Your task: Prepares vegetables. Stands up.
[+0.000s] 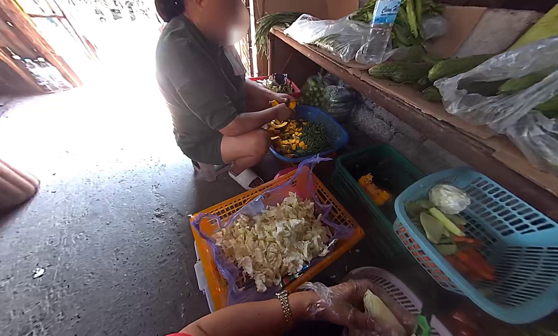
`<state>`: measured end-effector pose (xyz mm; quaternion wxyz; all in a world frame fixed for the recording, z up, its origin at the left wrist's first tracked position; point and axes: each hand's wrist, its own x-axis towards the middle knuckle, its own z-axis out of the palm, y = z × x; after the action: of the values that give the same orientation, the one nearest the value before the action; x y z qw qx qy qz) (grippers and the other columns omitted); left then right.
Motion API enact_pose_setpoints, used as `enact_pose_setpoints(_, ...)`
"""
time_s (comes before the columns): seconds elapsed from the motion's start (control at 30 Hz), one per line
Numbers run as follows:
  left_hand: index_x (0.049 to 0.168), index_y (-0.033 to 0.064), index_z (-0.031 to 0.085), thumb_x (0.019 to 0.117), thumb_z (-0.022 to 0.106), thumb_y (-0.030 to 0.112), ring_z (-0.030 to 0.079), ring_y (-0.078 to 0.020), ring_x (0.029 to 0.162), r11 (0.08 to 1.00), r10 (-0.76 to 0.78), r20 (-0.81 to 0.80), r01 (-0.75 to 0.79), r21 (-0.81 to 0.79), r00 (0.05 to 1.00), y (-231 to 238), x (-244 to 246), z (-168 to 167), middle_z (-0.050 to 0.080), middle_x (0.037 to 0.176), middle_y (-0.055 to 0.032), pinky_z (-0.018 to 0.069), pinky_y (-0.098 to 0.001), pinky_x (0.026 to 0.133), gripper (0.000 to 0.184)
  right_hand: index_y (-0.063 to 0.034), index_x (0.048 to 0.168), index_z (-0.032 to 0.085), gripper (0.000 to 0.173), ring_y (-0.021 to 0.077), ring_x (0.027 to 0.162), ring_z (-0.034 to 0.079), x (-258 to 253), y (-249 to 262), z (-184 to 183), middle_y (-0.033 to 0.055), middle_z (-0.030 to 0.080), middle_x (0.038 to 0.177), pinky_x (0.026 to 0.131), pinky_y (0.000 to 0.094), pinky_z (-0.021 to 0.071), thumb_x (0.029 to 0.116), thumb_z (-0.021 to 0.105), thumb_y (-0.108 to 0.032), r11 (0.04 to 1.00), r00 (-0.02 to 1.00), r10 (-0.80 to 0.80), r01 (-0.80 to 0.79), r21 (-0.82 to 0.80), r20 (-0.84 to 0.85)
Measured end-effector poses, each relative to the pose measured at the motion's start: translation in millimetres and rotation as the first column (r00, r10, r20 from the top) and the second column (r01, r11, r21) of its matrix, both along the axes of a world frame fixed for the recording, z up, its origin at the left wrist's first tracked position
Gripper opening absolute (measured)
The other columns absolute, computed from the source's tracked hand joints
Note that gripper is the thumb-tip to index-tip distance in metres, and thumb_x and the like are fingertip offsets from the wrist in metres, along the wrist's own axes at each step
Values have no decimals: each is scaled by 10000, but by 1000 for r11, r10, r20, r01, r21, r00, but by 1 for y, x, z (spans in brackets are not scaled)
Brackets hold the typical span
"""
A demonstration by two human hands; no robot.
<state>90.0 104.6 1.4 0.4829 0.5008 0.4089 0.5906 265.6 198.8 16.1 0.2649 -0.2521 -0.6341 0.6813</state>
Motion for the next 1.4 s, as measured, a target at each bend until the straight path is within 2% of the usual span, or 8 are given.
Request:
enact_pose_setpoints(0.07,1326,-127,447,904,634,-83,660,-150,1001,994,99,22,-97,-58,995,-3,-2,4,639,1163,-195,552,-325,911,464,120,1272,530,433,50,1093,642,0,3,-2,51,677,1181,979,261,541,907,664,-70,992,996,-81,76,103,47)
enact_pose_setpoints(0.27,1350,-88,392,893,649,-35,632,-90,1063,965,260,149,-250,-83,954,0,-9,-2,592,1236,-104,552,-277,915,528,102,1270,508,443,-57,753,561,18,6,-10,10,595,943,691,125,495,910,626,-127,855,846,-502,454,252,179)
enact_pose_setpoints(0.4,1331,-83,419,882,659,-32,636,-99,1075,955,291,125,-280,-100,949,5,-10,-6,584,1257,-106,562,-280,916,511,81,1391,488,585,164,986,629,34,-6,-25,188,647,1162,887,359,532,981,575,-327,902,822,-425,346,260,380)
enact_pose_setpoints(0.47,1338,-72,415,881,664,-33,638,-95,1066,954,288,119,-274,-121,950,9,-8,-7,582,1262,-99,566,-272,900,522,55,1374,536,508,158,829,619,32,-18,-27,140,667,1008,763,371,531,1036,490,-321,905,807,-416,324,275,419)
enact_pose_setpoints(0.57,1391,-100,375,877,664,-30,642,-104,1079,962,258,76,-249,-112,963,16,-4,-14,572,1301,-133,565,-277,910,594,73,1384,535,469,245,886,663,24,-35,-23,202,677,1069,823,440,553,1041,486,-243,922,843,-348,230,311,410)
enact_pose_setpoints(0.83,1349,-134,384,910,609,67,655,-85,904,920,372,-151,-386,-72,916,27,14,-27,609,1156,-162,571,-258,791,533,68,1255,644,441,281,969,681,8,-48,-11,219,702,1053,905,432,529,1076,398,-250,893,826,-383,215,395,415)
enact_pose_setpoints(1.0,1367,-215,362,891,620,17,636,-209,1119,820,549,-409,-564,95,729,34,29,-42,570,1259,-326,519,-310,984,588,80,1202,659,412,318,915,709,2,-53,-18,216,712,992,839,473,561,1059,467,-255,865,810,-395,169,473,433)
enact_pose_setpoints(1.4,1328,-205,359,967,501,86,584,-130,1152,804,594,-103,-587,91,798,40,37,-59,550,1236,-254,488,-294,1018,485,80,1178,670,418,325,830,711,-3,-52,-30,210,710,921,762,474,571,1052,476,-268,839,808,-397,129,528,435)
